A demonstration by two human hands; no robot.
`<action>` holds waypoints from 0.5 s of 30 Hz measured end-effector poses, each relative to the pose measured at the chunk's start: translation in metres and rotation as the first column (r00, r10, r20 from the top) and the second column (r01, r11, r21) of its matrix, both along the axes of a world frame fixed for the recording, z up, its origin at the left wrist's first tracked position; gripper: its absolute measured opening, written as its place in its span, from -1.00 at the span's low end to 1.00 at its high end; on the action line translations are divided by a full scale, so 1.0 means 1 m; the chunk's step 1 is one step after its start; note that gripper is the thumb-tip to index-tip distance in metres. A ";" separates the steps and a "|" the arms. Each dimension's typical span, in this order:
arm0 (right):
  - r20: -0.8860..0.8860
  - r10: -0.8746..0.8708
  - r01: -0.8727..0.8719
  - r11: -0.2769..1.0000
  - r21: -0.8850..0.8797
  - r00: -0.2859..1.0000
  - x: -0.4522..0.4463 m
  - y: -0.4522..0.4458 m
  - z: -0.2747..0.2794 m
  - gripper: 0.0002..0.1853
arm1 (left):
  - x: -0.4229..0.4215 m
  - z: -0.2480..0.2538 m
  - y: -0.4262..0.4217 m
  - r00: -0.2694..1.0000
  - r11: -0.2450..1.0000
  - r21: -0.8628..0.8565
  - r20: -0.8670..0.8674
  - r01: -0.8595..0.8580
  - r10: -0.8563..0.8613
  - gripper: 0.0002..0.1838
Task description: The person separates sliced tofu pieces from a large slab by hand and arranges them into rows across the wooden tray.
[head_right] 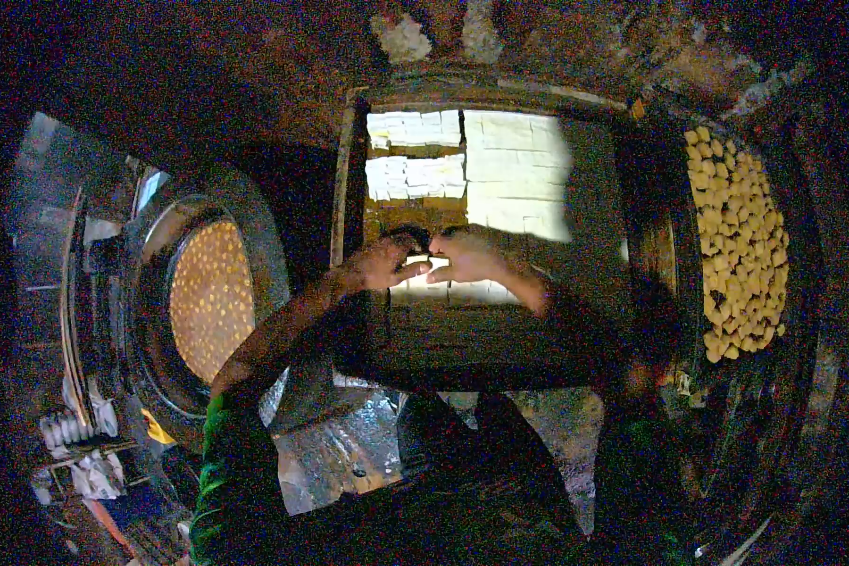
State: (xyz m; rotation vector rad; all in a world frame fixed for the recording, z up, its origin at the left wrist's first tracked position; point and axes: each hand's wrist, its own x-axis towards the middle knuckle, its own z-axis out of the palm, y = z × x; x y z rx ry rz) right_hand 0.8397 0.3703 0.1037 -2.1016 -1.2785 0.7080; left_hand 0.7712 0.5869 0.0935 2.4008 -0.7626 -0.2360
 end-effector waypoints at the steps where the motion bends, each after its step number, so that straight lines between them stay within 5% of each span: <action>1: -0.001 0.001 -0.001 1.000 0.000 1.000 -0.002 -0.001 -0.001 -0.38 | -0.006 0.008 -0.002 0.997 0.997 0.029 -0.037 -0.070 0.071 -0.44; 5: -0.026 -0.037 0.038 0.999 0.008 0.999 -0.011 -0.003 -0.010 -0.35 | -0.029 0.041 -0.013 0.978 0.948 0.240 0.031 -0.209 0.207 -0.46; 6: 0.211 -0.025 -0.006 0.989 0.148 0.977 -0.018 -0.002 -0.013 -0.38 | -0.035 0.035 -0.015 0.978 0.948 0.243 0.024 -0.207 0.208 -0.46; 7: 0.436 -0.046 -0.083 0.959 0.271 0.899 -0.023 -0.003 -0.016 -0.41 | -0.041 0.030 -0.016 0.948 0.950 0.254 0.300 -0.184 0.104 -0.47; 8: 0.434 -0.044 -0.084 0.958 0.273 0.900 -0.025 -0.006 -0.017 -0.41 | -0.043 0.025 -0.017 0.833 0.948 0.270 0.552 -0.166 -0.011 -0.49; 11: 0.599 -0.043 -0.053 0.989 0.141 0.800 -0.037 -0.016 0.027 -0.49 | -0.043 0.023 -0.019 0.811 0.962 0.231 0.585 -0.149 -0.015 -0.51; 12: 0.313 -0.113 0.082 0.990 0.111 0.943 -0.032 -0.011 -0.019 -0.45 | -0.040 0.019 -0.015 0.857 0.960 0.228 0.515 -0.163 0.024 -0.51; 13: 0.150 -0.151 0.141 0.987 0.076 0.977 -0.026 -0.008 -0.005 -0.45 | -0.033 0.028 -0.015 0.858 0.959 0.231 0.514 -0.164 0.023 -0.51; 15: -0.080 -0.241 0.250 0.960 0.127 0.967 -0.012 -0.003 0.012 -0.46 | -0.018 0.042 -0.014 0.957 0.959 -0.014 0.066 -0.282 0.282 -0.52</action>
